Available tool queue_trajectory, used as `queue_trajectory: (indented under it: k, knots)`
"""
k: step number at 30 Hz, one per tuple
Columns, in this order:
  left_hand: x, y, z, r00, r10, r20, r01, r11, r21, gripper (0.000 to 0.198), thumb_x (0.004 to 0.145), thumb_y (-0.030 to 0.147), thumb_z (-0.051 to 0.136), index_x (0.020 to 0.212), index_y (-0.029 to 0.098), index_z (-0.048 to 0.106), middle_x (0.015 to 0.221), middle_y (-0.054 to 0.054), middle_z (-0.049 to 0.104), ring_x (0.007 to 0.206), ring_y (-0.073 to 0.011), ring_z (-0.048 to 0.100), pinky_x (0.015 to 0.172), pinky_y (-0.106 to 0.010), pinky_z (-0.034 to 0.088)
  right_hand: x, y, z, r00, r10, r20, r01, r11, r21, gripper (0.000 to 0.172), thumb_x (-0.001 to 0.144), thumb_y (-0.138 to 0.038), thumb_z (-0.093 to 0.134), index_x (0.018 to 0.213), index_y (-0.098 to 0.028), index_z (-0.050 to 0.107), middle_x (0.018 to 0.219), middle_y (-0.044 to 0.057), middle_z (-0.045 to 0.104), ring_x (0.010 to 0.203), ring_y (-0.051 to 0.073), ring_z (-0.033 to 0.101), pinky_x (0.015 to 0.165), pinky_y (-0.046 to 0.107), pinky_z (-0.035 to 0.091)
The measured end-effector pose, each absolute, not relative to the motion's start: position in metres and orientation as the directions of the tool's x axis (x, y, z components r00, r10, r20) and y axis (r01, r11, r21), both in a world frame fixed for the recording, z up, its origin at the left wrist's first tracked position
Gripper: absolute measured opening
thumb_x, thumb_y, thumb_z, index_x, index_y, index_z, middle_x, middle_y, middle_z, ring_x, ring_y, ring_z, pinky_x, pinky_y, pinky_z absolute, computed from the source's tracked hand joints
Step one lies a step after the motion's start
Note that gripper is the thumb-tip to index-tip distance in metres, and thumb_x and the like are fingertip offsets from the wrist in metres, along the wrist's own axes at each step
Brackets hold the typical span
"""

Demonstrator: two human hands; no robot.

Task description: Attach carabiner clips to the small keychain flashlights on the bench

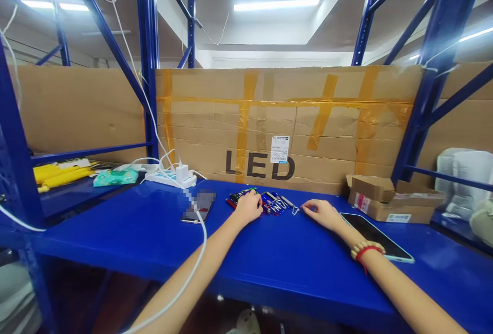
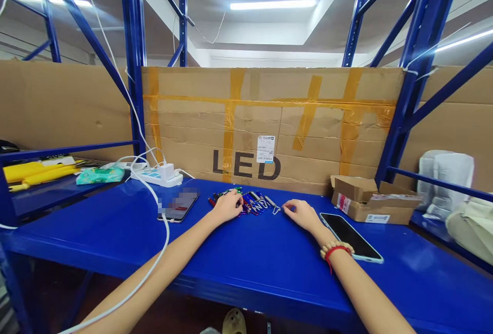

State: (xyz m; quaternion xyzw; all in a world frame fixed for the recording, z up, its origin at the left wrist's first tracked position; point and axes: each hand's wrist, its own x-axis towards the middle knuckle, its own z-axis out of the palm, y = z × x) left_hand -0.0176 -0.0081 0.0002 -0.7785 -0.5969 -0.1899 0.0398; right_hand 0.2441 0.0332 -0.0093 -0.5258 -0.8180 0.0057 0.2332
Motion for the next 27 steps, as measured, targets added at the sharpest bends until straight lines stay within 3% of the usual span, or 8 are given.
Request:
queue_trajectory:
  k: [8, 14, 19, 27]
  knots:
    - [0.004, -0.011, -0.001, 0.125, 0.886, 0.447, 0.926, -0.266, 0.269, 0.016, 0.079, 0.02, 0.042, 0.083, 0.018, 0.057, 0.097, -0.008, 0.058, 0.098, -0.0217, 0.052, 0.082, -0.034, 0.045, 0.243, 0.039, -0.012, -0.379, 0.854, 0.357, 0.855, 0.471, -0.218, 0.036, 0.08, -0.043, 0.041, 0.088, -0.022, 0.069, 0.083, 0.004, 0.07, 0.068, 0.018, 0.061, 0.06, 0.027, 0.043]
    - [0.02, -0.006, -0.012, 0.226, 0.855, 0.467, 0.878, -0.387, 0.282, 0.016, 0.076, 0.02, 0.043, 0.085, 0.018, 0.057, 0.099, -0.007, 0.058, 0.098, -0.0215, 0.051, 0.086, -0.036, 0.043, 0.236, 0.038, -0.012, -0.412, 0.846, 0.339, 0.817, 0.508, -0.272, 0.039, 0.08, -0.047, 0.042, 0.085, -0.021, 0.07, 0.077, 0.004, 0.069, 0.061, 0.017, 0.057, 0.056, 0.025, 0.042]
    - [0.02, -0.004, -0.016, 0.225, 0.861, 0.457, 0.853, -0.4, 0.334, 0.017, 0.076, 0.022, 0.043, 0.086, 0.018, 0.056, 0.098, -0.006, 0.058, 0.099, -0.0212, 0.05, 0.087, -0.037, 0.042, 0.233, 0.037, -0.01, -0.419, 0.848, 0.324, 0.784, 0.518, -0.342, 0.043, 0.077, -0.053, 0.043, 0.091, -0.021, 0.07, 0.072, 0.003, 0.068, 0.055, 0.015, 0.055, 0.053, 0.025, 0.041]
    - [0.022, -0.008, -0.013, 0.275, 0.863, 0.423, 0.847, -0.426, 0.318, 0.02, 0.076, 0.022, 0.042, 0.089, 0.018, 0.056, 0.1, -0.006, 0.059, 0.099, -0.0217, 0.05, 0.086, -0.038, 0.042, 0.224, 0.031, -0.009, -0.449, 0.847, 0.284, 0.756, 0.53, -0.384, 0.043, 0.076, -0.055, 0.046, 0.088, -0.022, 0.07, 0.074, 0.004, 0.068, 0.054, 0.014, 0.055, 0.052, 0.024, 0.042]
